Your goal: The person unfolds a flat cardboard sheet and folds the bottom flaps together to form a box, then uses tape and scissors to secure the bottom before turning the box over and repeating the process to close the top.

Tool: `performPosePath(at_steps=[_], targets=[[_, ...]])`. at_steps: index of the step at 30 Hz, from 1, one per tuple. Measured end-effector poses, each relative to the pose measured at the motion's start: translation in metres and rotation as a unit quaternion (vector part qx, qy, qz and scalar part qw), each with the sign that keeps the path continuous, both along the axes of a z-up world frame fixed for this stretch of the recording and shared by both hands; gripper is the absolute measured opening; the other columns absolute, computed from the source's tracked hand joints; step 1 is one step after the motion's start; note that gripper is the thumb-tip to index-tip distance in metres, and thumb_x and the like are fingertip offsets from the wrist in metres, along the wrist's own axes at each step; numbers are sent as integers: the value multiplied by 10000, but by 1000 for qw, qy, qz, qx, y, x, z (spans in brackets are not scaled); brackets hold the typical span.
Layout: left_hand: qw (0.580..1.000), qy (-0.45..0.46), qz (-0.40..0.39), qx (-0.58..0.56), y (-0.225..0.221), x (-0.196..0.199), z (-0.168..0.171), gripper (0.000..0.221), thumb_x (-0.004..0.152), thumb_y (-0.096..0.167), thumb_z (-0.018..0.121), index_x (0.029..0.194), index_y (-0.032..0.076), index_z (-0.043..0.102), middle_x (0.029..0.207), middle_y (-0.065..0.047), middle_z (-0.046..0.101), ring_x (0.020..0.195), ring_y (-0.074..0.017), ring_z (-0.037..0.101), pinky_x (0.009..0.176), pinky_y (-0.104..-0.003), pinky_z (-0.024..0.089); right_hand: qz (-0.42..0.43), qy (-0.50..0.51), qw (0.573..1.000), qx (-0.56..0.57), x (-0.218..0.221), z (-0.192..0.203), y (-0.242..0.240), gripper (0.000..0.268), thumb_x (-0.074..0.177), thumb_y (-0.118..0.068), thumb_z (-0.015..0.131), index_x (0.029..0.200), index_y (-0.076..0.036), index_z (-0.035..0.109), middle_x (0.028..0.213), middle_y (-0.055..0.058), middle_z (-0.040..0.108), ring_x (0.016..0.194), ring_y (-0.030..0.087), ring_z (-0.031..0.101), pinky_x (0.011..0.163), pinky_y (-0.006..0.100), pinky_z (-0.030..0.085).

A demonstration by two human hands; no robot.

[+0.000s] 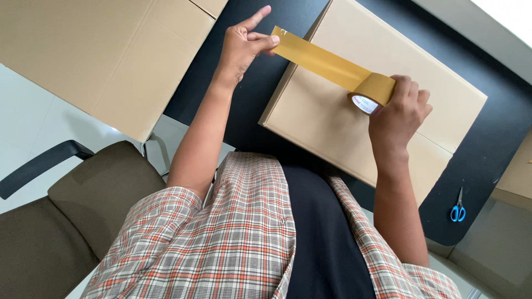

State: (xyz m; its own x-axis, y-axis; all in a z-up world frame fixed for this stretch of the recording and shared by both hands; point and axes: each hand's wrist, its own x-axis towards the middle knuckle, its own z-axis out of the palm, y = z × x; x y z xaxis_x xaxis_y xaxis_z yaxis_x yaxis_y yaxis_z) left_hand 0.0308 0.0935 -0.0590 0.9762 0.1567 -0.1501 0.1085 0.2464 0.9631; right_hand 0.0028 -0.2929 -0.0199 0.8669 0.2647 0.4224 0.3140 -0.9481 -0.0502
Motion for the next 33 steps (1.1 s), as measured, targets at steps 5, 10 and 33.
performPosePath(at_steps=[5, 10, 33], targets=[[994, -37, 29, 98, 3, -2, -9, 746, 972, 294, 942, 1604, 97, 599, 807, 26, 852, 759, -47, 795, 1061, -268, 706, -27, -37, 992, -117, 5, -11, 11, 475, 715, 22, 718, 1157, -103, 599, 1002, 70, 597, 889, 318, 511, 673, 443, 356], [996, -21, 46, 68, 10, 4, -39, 754, 949, 240, 952, 1596, 87, 596, 871, -26, 915, 774, -33, 762, 942, -256, 757, -48, -71, 975, -206, 11, -12, 30, 420, 686, 42, 665, 1045, -127, 529, 904, 40, 526, 851, 284, 479, 670, 417, 332], [998, -11, 54, -22, 12, 10, -47, 799, 918, 209, 960, 1604, 68, 577, 1010, -134, 934, 949, -73, 840, 833, -273, 794, -62, -60, 963, -257, 18, -12, 30, 401, 728, -6, 738, 1032, -160, 527, 889, 17, 552, 854, 267, 490, 663, 409, 339]])
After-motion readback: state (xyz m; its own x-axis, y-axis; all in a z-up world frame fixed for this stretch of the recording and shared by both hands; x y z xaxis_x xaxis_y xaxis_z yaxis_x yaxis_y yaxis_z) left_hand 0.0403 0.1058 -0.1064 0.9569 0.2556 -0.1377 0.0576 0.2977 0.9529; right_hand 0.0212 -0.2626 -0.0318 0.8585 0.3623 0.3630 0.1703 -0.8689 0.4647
